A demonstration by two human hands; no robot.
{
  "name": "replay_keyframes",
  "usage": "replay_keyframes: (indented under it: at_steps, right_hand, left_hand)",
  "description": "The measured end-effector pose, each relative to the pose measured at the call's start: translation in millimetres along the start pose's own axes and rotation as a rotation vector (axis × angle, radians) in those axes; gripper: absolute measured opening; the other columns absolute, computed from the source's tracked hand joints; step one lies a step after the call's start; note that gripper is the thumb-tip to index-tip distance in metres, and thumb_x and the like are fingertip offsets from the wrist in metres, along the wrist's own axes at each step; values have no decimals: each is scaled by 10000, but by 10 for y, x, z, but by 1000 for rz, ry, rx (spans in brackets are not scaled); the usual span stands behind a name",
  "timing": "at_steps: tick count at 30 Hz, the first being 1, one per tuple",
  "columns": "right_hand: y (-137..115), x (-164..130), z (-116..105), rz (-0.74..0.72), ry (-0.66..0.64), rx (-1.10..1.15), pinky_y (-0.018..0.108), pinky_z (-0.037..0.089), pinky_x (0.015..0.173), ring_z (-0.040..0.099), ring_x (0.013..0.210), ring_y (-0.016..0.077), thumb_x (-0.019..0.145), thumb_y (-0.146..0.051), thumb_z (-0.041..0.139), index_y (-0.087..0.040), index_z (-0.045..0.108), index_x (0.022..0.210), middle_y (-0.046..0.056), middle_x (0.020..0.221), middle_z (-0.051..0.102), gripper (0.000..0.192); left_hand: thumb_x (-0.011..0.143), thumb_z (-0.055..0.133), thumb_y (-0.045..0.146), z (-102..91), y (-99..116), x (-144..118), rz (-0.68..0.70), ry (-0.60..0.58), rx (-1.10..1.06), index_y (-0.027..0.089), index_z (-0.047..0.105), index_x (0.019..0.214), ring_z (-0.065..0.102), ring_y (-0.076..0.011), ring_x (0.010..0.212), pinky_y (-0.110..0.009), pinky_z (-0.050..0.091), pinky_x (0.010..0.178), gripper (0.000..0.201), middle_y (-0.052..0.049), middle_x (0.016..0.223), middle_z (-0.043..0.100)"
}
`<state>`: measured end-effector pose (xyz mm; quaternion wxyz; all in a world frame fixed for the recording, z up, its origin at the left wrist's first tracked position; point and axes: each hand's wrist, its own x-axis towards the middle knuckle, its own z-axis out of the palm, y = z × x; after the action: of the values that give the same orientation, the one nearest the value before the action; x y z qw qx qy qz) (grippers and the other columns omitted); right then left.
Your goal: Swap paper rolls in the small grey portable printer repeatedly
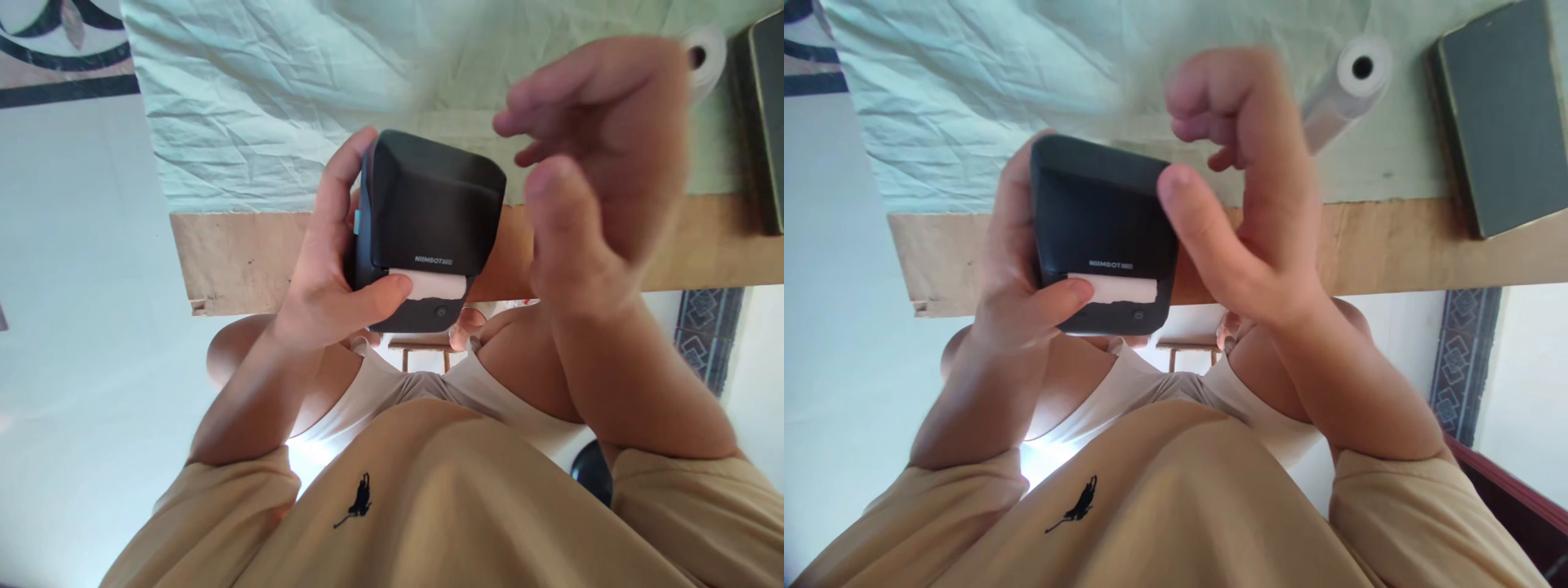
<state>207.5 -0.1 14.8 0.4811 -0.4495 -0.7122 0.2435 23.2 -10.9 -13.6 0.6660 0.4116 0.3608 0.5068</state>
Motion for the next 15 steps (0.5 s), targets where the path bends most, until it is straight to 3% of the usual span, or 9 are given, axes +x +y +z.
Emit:
replay_keyframes:
  at_steps: [6, 8, 12, 15]
  right_hand:
    - [124, -41, 43, -147, -264, -22, 411, 556, 994, 616, 1149, 202, 941, -515, 541, -236, 485, 1313, 68, 1277, 628, 468]
    - [136, -39, 52, -190, -277, -64, 400, 566, 989, 618, 1175, 204, 955, -524, 521, -229, 450, 1347, 85, 1313, 615, 495]
    - [174, -33, 67, -204, -284, -72, 413, 578, 992, 624, 1196, 214, 958, -562, 506, -244, 429, 1356, 83, 1324, 608, 516]
    - [217, -22, 88, -243, -265, -10, 437, 565, 1002, 610, 1220, 227, 949, -578, 516, -247, 412, 1367, 88, 1345, 589, 544]
  left_hand:
    - [865, 656, 579, 24, 47, 18, -29, -3, -35, 371, 208, 1574, 703, -307, 1152, -546, 634, 969, 865, -54, 1231, 642]
    - [847, 680, 563, -45, 39, -22, -18, -47, -6, 367, 290, 1528, 714, -295, 1109, -503, 655, 919, 809, -48, 1218, 645]
    - [879, 644, 431, -190, 4, -62, 73, -247, 37, 321, 415, 1425, 712, -241, 983, -374, 666, 730, 602, -56, 1238, 614]
    - [891, 610, 366, -231, -22, -38, 135, -277, 14, 322, 442, 1427, 672, -202, 905, -318, 620, 664, 564, -55, 1184, 614]
